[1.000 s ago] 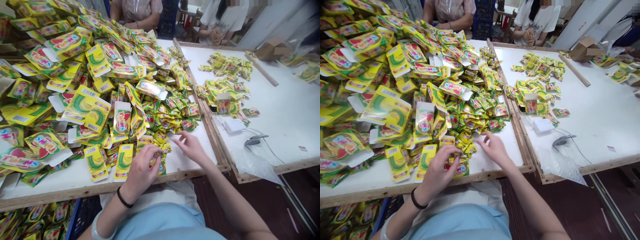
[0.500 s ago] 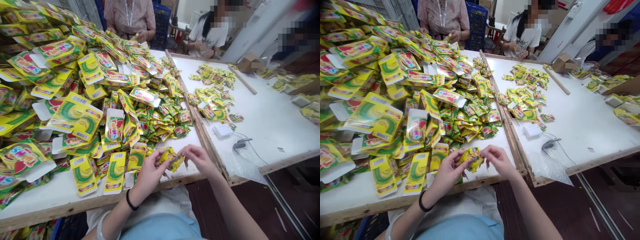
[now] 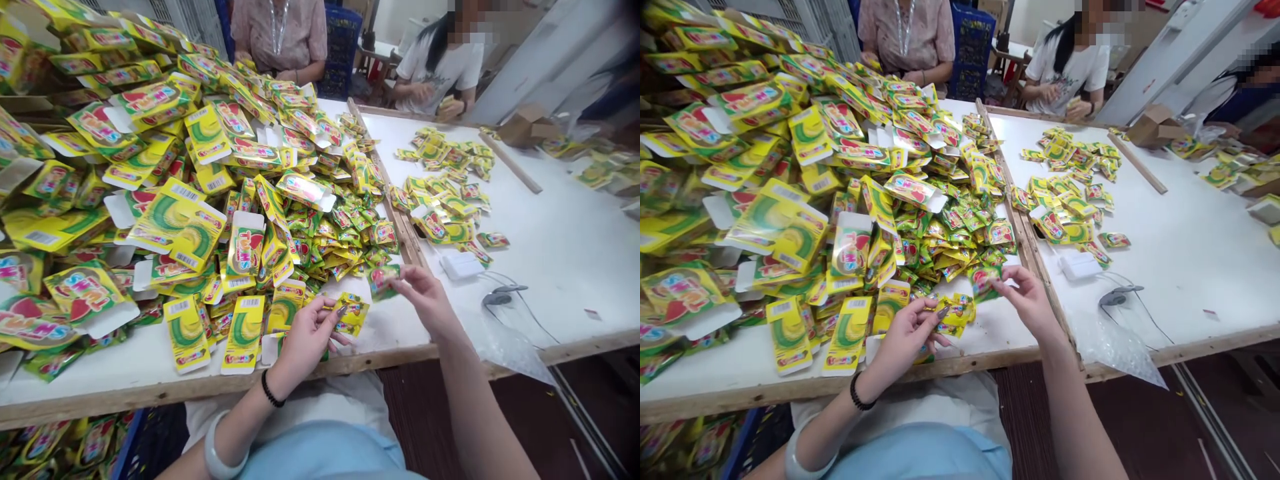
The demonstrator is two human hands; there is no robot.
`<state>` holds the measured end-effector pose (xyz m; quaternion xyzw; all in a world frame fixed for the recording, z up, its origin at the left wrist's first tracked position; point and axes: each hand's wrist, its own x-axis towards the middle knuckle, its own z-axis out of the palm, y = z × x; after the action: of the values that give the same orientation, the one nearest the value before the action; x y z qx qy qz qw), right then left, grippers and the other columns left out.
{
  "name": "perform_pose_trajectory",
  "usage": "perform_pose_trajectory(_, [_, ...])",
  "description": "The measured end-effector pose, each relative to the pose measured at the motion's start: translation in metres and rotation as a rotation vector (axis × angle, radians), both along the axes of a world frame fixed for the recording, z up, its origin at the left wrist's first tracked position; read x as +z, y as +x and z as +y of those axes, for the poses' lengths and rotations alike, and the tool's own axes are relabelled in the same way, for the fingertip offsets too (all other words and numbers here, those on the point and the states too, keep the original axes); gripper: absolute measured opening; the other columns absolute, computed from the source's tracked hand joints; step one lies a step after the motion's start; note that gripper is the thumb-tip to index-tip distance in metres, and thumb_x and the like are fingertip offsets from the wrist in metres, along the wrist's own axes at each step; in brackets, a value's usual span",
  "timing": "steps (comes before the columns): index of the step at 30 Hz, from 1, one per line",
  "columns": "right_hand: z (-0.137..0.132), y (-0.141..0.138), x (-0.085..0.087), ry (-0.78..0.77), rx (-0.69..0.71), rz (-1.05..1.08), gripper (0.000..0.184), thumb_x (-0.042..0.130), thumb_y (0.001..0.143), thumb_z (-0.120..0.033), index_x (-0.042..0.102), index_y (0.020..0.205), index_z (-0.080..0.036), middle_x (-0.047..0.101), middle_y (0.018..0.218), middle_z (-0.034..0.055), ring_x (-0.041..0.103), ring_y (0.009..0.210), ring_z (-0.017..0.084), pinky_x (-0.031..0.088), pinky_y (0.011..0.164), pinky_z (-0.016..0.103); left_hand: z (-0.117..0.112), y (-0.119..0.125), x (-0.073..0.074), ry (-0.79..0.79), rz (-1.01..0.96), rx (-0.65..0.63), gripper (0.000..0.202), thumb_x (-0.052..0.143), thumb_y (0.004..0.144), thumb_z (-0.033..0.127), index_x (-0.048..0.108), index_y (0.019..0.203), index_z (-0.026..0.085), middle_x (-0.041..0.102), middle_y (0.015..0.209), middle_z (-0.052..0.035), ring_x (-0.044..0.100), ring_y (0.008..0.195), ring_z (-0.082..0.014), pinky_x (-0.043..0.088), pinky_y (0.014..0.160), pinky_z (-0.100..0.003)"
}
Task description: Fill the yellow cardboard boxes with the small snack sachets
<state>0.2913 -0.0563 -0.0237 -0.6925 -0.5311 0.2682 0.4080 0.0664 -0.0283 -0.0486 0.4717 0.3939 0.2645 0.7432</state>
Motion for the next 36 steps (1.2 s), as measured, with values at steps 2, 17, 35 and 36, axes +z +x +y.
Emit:
perform_pose_trajectory(2, [-0.012,-0.013,0.019,-0.029,0.240,0.145,0.022,0.062,0.079,-0.039,0.050,0.078,-0.020,0.058,0.114,0.0085,0.057,0.105,0.023,0.048,0.086,0.037,0.004,0.000,0.002,-0.007,-0.001,-0.060,0.030,0.054,0.081,0.045,0.047,0.092,0.018,0.061,0.069,0.0016,0.064,0.053,-0.0139,0.050,0.045,-0.021])
perform_pose_trajectory(17, [-0.021,-0.048,0.031,-0.338,0.707,-0.146,0.019,0.048,0.091,-0.030,0.063,0.090,-0.018,0.067,0.077,0.0030,0.061,0.069,0.015,0.045,0.065,0.023,-0.013,-0.035,0.025,0.691,0.455,-0.200,0.046,0.058,0.082,0.042,0.035,0.117,0.023,0.064,0.088,-0.0021,0.062,0.075,-0.0173,0.047,0.067,-0.028])
perform_pose_trajectory(35, [-0.026,-0.019,-0.002,-0.156,0.273,-0.458,0.014,0.048,0.089,-0.026,0.053,0.100,-0.019,0.063,0.087,0.0071,0.061,0.070,0.020,0.051,0.061,0.033,0.003,-0.040,0.011,0.924,0.560,0.270,0.063,0.048,0.079,0.020,0.023,0.136,0.012,0.050,0.125,-0.0170,0.047,0.116,-0.0279,0.035,0.099,-0.044])
perform_pose_trajectory(36, [-0.026,-0.021,0.004,-0.086,0.205,-0.292,0.017,0.051,0.088,-0.028,0.052,0.103,-0.020,0.063,0.087,0.0056,0.061,0.067,0.019,0.052,0.059,0.032,0.002,-0.037,0.016,0.829,0.419,0.252,0.053,0.047,0.081,0.020,0.031,0.132,0.014,0.054,0.118,-0.0139,0.051,0.111,-0.0254,0.038,0.097,-0.040])
